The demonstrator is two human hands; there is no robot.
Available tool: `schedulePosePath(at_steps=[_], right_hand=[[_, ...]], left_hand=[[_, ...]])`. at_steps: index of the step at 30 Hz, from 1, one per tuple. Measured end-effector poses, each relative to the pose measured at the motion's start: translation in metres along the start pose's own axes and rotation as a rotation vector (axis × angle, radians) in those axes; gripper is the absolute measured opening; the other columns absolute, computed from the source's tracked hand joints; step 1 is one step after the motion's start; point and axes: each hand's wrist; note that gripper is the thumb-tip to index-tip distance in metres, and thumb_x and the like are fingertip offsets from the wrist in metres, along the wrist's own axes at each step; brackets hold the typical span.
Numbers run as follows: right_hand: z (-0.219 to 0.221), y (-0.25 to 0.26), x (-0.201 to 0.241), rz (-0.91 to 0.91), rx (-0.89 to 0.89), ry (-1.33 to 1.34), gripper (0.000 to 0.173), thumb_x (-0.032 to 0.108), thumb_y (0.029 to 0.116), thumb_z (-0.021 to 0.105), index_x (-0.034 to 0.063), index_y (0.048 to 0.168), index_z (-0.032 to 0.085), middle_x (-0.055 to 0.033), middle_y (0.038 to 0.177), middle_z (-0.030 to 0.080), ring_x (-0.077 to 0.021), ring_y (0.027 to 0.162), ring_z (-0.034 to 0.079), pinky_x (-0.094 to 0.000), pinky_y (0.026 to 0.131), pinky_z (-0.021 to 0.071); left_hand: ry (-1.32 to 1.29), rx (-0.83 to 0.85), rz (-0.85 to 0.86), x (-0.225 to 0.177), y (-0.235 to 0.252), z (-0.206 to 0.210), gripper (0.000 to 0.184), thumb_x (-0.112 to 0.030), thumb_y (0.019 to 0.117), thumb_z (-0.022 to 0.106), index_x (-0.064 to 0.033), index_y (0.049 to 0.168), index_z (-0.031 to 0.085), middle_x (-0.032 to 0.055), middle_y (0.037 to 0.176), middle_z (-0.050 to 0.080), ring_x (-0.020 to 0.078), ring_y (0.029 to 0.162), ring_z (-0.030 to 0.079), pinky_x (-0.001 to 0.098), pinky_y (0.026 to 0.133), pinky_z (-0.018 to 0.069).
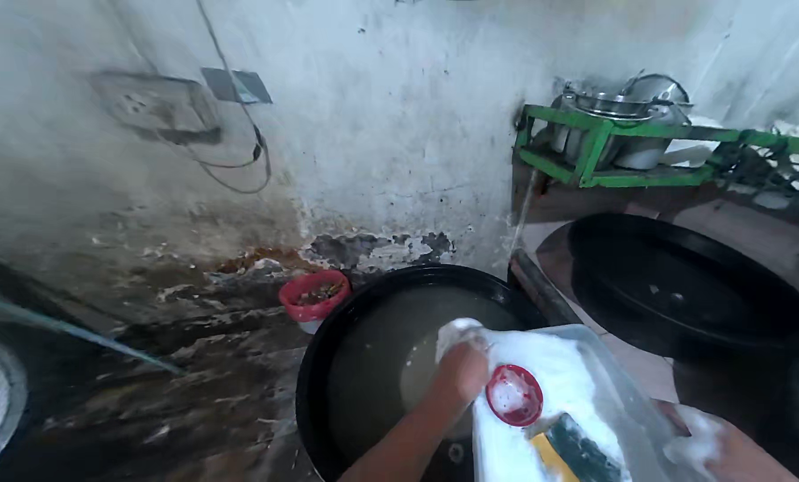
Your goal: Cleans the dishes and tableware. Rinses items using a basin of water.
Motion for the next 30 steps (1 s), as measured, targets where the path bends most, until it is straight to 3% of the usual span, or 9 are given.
schedulePosePath(at_steps=[3, 7, 10, 13, 16, 21, 26, 30], right_hand=[[0.000, 0.007, -0.017, -0.066, -0.005, 0.001, 0.046, 0.002, 0.0904, 0.067, -0.0008, 0.136, 0.061, -0.0237, 0.120, 0.068, -0.0333, 0.109, 0.067, -0.0545, 0.097, 0.0518], [0.001, 0.014, -0.019, -0.044, -0.032, 0.013, 0.051, 0.003, 0.0878, 0.069, -0.0002, 0.138, 0.059, -0.0225, 0.124, 0.067, -0.0314, 0.113, 0.065, -0.0518, 0.099, 0.0509], [0.003, 0.016, -0.018, -0.021, -0.045, 0.003, 0.051, 0.003, 0.0884, 0.068, 0.0001, 0.139, 0.058, -0.0217, 0.125, 0.066, -0.0301, 0.114, 0.065, -0.0492, 0.100, 0.0506], [0.002, 0.015, -0.011, -0.006, -0.031, -0.026, 0.050, 0.004, 0.0893, 0.068, 0.0010, 0.139, 0.059, -0.0212, 0.126, 0.066, -0.0298, 0.115, 0.064, -0.0495, 0.101, 0.0500], [0.009, 0.019, -0.014, 0.004, -0.070, 0.013, 0.048, 0.003, 0.0866, 0.071, 0.0010, 0.134, 0.062, -0.0175, 0.118, 0.068, -0.0227, 0.105, 0.067, -0.0427, 0.092, 0.0543], [0.011, 0.016, -0.004, -0.018, -0.088, -0.037, 0.044, 0.003, 0.0854, 0.070, -0.0010, 0.129, 0.063, -0.0176, 0.110, 0.069, -0.0239, 0.096, 0.067, -0.0459, 0.086, 0.0548], [0.011, -0.013, 0.063, 0.171, -0.068, -0.076, 0.043, -0.008, 0.0923, 0.063, -0.0045, 0.135, 0.058, -0.0184, 0.119, 0.066, -0.0183, 0.103, 0.063, -0.0355, 0.092, 0.0503], [0.013, 0.004, 0.013, -0.011, -0.114, -0.043, 0.040, -0.004, 0.0891, 0.066, -0.0054, 0.129, 0.062, -0.0173, 0.112, 0.068, -0.0180, 0.097, 0.065, -0.0367, 0.086, 0.0543]], left_hand=[[-0.047, 0.173, 0.168, -0.021, 0.044, 0.009, 0.037, -0.017, 0.1071, 0.049, 0.0022, 0.137, 0.060, 0.0216, 0.143, 0.058, 0.0365, 0.137, 0.051, 0.0533, 0.116, 0.0375], [0.063, 0.426, 0.124, -0.030, 0.072, 0.023, 0.042, -0.020, 0.1086, 0.046, 0.0113, 0.133, 0.057, 0.0305, 0.141, 0.055, 0.0441, 0.137, 0.049, 0.0603, 0.113, 0.0368], [0.127, 0.522, 0.103, -0.038, 0.070, 0.022, 0.043, -0.022, 0.1092, 0.044, 0.0119, 0.133, 0.058, 0.0301, 0.143, 0.053, 0.0434, 0.138, 0.047, 0.0609, 0.114, 0.0353], [0.143, 0.552, 0.105, -0.033, 0.070, 0.032, 0.041, -0.021, 0.1060, 0.051, 0.0106, 0.131, 0.060, 0.0295, 0.142, 0.055, 0.0446, 0.137, 0.048, 0.0642, 0.113, 0.0353], [0.172, 0.609, 0.195, -0.026, 0.066, 0.036, 0.043, -0.023, 0.1085, 0.047, 0.0120, 0.131, 0.059, 0.0318, 0.142, 0.053, 0.0462, 0.138, 0.046, 0.0661, 0.113, 0.0334], [0.088, 0.599, 0.228, -0.022, 0.054, 0.040, 0.044, -0.022, 0.1100, 0.043, 0.0131, 0.131, 0.059, 0.0322, 0.142, 0.053, 0.0458, 0.139, 0.046, 0.0648, 0.114, 0.0331], [-0.029, 0.572, 0.231, -0.016, 0.051, 0.040, 0.045, -0.024, 0.1106, 0.043, 0.0139, 0.131, 0.058, 0.0320, 0.142, 0.053, 0.0444, 0.139, 0.047, 0.0616, 0.115, 0.0329], [-0.131, 0.513, 0.235, -0.011, 0.054, 0.053, 0.044, -0.027, 0.1068, 0.050, 0.0056, 0.135, 0.058, 0.0298, 0.138, 0.057, 0.0449, 0.133, 0.052, 0.0647, 0.110, 0.0381]])
Point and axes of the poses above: each hand's wrist, its own y-axis towards the middle knuckle, its own z-axis out of the palm, x = y × z
